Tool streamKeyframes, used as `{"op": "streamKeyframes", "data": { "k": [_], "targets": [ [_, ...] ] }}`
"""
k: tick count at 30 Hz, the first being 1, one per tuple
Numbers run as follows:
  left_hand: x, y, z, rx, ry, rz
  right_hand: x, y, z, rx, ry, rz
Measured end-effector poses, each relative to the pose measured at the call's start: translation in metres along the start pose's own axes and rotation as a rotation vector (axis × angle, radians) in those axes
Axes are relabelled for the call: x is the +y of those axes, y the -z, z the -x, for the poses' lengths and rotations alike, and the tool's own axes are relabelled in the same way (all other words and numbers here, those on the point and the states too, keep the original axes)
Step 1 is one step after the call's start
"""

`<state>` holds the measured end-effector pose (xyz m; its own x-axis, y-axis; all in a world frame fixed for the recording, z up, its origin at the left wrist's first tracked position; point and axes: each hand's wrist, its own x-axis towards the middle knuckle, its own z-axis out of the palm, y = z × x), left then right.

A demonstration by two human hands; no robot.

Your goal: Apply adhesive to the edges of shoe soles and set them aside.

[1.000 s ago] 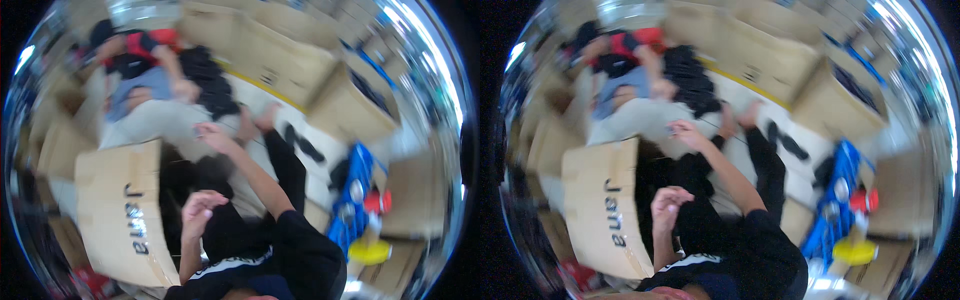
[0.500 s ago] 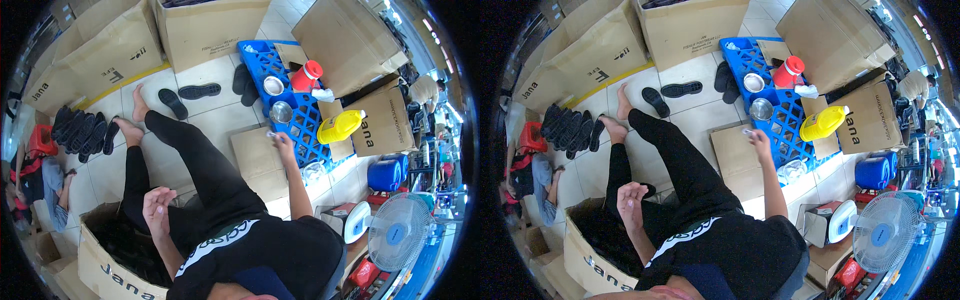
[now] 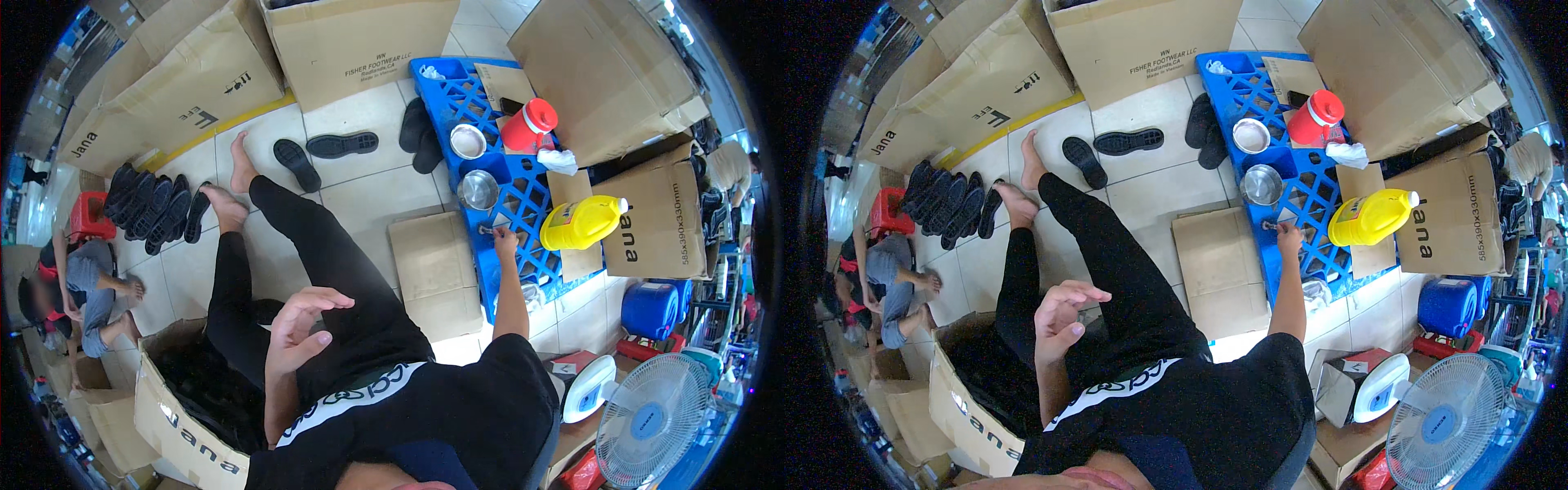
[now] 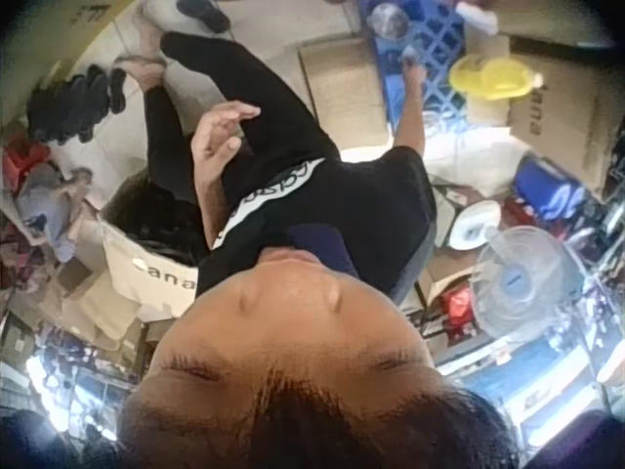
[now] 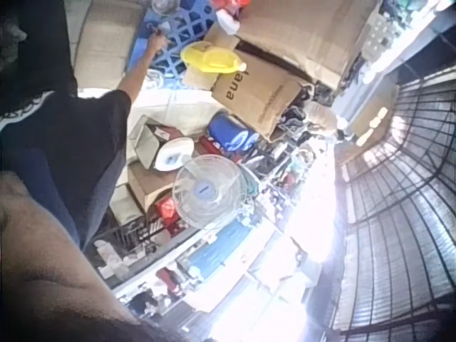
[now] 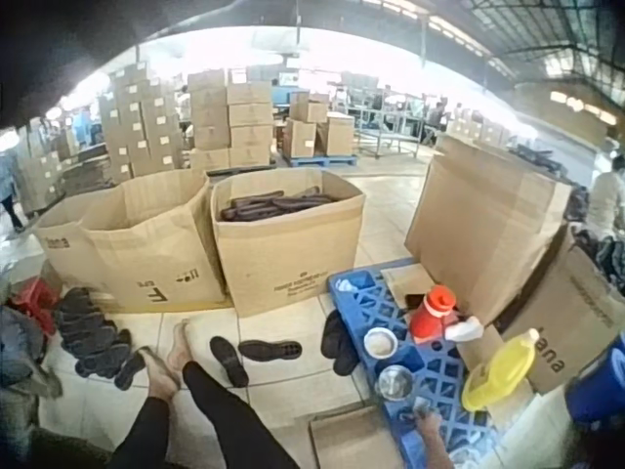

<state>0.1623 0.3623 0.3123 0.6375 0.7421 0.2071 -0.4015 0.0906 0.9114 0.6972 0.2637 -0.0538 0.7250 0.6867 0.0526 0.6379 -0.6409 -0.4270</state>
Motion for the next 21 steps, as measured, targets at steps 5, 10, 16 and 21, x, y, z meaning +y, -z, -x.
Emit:
{"op": "streamKeyframes", "data": {
  "k": [5, 10, 16, 21],
  "targets": [
    [0.002, 0.001, 0.001, 0.007, 0.009, -0.019, -0.01, -0.004, 0.002, -0.029, 0.082, -0.074],
    [0.008, 0.005, 0.01, 0.008, 0.029, -0.029, -0.009, 0.022, 0.006, -0.028, -0.008, -0.04],
    [0.024, -0.004, 0.012, -0.014, -0.018, -0.086, -0.077, 0.067, 0.045, 0.054, 0.032, -0.638],
    [0.034, -0.049, -0.024, -0.329, -0.028, -0.368, -0.2, 0.069, 0.126, -0.396, -0.166, -1.534]
  ]
}}
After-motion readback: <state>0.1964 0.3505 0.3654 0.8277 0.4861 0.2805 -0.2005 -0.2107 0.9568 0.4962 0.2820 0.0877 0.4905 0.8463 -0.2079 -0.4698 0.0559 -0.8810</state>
